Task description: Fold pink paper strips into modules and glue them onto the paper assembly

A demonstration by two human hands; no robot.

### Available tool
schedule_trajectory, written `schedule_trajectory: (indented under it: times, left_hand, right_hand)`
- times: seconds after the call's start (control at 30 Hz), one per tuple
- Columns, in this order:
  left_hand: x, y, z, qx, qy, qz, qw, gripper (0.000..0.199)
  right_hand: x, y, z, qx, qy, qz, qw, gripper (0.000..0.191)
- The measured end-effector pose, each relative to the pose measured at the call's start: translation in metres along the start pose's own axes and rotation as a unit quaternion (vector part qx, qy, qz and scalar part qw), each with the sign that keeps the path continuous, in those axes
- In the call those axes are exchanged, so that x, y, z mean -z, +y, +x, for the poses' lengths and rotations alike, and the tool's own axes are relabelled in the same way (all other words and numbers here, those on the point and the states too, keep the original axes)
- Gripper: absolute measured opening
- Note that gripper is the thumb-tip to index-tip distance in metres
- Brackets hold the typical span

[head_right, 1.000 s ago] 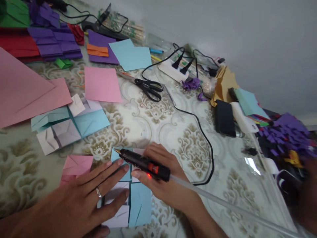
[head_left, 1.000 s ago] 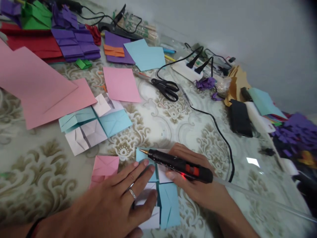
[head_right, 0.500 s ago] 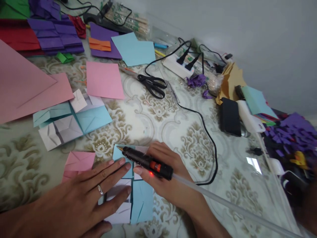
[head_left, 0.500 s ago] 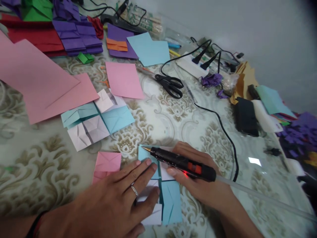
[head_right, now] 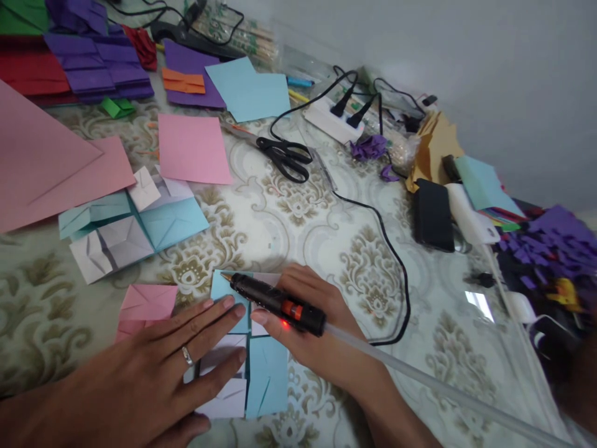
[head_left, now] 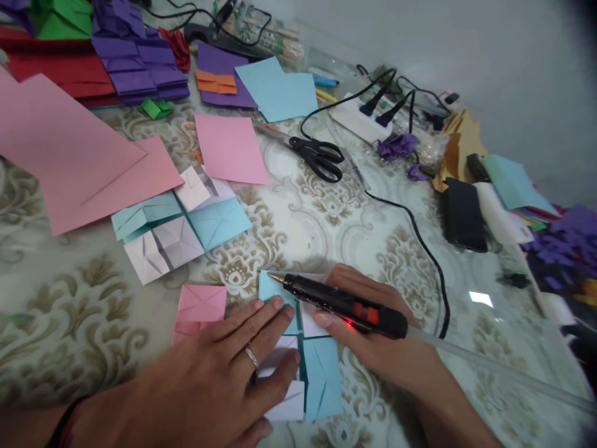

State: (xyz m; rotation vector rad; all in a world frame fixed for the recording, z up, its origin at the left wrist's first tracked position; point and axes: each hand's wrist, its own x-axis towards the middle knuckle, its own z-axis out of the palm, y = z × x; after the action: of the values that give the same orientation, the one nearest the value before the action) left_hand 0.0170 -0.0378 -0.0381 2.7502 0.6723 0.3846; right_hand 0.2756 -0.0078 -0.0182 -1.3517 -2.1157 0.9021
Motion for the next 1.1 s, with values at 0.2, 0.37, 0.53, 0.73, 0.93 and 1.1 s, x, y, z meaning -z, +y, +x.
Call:
schedule_trajectory:
  times: [0.2,0.37,0.53,0.73,0.93,1.1]
  left_hand:
    - [-0.003,-0.001,0.0,-0.01,-0.012,0.0,1.0,0.048]
    - [0.001,0.0,0.0,-0.005,-0.007,0.001,1.0,0.045]
    - [0.002,0.0,-0.001,-0.005,-0.007,-0.014,1.0,0.045]
    - [0.0,0.0,-0.001,-0.002,0.005,-0.012,1.0,0.044]
    - [0.002,0.001,-0.003,0.006,0.003,-0.016,1.0,0.044]
    - [0.001,-0.001,-0.001,-0.001,0.02,-0.012,1.0,0.045]
  right_hand:
    - [0.007,0.002,-0.002,-0.008,-0.004,-0.003,1.0,0.022]
    - [0.013,0.002,-0.002,-0.024,-0.008,-0.032,0.999,0.027]
    - [0.018,0.002,-0.001,-0.017,-0.011,-0.043,0.999,0.032]
    - [0.027,0.004,-0.003,-0.025,-0.021,-0.048,0.998,0.034]
    - [0.031,0.012,-0.01,-0.036,-0.014,-0.072,0.997,0.037]
    - [0.033,0.015,-0.014,-0.037,-0.006,-0.065,0.997,0.036]
